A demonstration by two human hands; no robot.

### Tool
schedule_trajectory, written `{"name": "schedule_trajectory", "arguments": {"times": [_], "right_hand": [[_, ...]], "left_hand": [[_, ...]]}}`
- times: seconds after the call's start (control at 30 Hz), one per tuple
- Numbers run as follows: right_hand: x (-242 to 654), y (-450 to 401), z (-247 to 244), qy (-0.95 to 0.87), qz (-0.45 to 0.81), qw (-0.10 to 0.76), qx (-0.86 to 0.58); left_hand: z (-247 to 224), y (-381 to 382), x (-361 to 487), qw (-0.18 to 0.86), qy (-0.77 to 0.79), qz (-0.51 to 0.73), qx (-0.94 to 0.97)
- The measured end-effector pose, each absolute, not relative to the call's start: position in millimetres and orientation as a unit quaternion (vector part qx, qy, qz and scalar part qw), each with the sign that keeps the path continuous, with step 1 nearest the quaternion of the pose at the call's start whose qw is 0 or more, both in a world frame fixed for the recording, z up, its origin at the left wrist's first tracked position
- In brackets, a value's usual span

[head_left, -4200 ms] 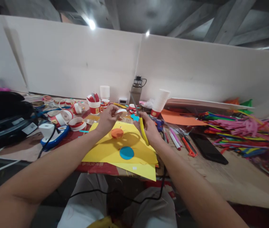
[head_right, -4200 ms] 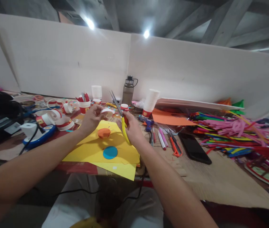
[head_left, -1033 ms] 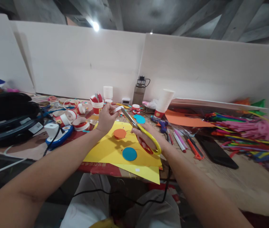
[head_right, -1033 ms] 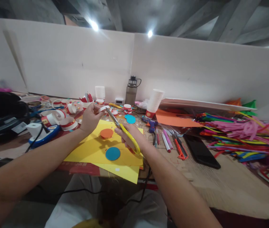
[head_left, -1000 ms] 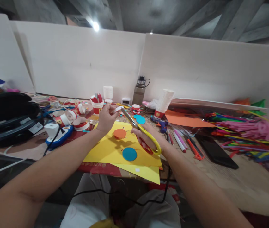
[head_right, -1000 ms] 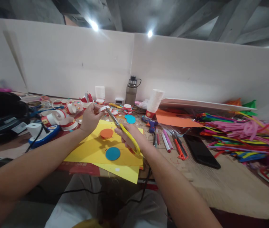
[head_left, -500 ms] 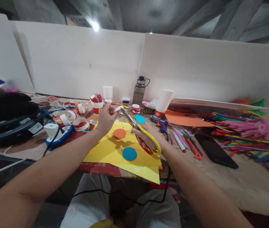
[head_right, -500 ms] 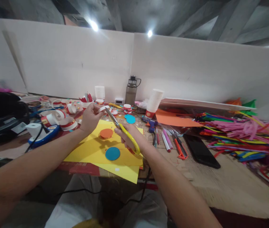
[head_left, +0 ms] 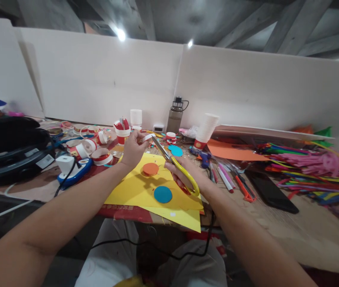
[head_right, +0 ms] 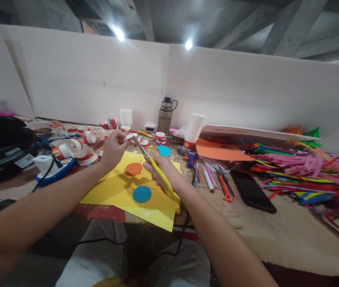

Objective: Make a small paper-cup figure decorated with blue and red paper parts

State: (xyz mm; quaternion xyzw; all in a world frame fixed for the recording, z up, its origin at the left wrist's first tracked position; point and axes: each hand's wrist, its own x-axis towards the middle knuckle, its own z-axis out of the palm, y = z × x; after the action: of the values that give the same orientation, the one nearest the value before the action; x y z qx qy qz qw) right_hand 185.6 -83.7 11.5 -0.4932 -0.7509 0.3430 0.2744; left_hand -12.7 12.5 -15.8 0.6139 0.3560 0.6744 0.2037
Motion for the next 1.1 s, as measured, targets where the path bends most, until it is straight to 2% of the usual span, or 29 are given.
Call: {"name": "schedule_trajectory", "arguments": {"times": [0.53,1.1], "right_hand": [[180.6,-86.9,14.9,-0.732,0.357,0.259,-0.519],[180.6,-84.6,9.1,-0.718,0.362,0.27,-0.53]], "left_hand": [[-6.9,5.8,-13.2,0.081,0.455,0.623,0.631],[-4.8,3.0,-11.4,0.08,0.471,0.592,0.649]]}}
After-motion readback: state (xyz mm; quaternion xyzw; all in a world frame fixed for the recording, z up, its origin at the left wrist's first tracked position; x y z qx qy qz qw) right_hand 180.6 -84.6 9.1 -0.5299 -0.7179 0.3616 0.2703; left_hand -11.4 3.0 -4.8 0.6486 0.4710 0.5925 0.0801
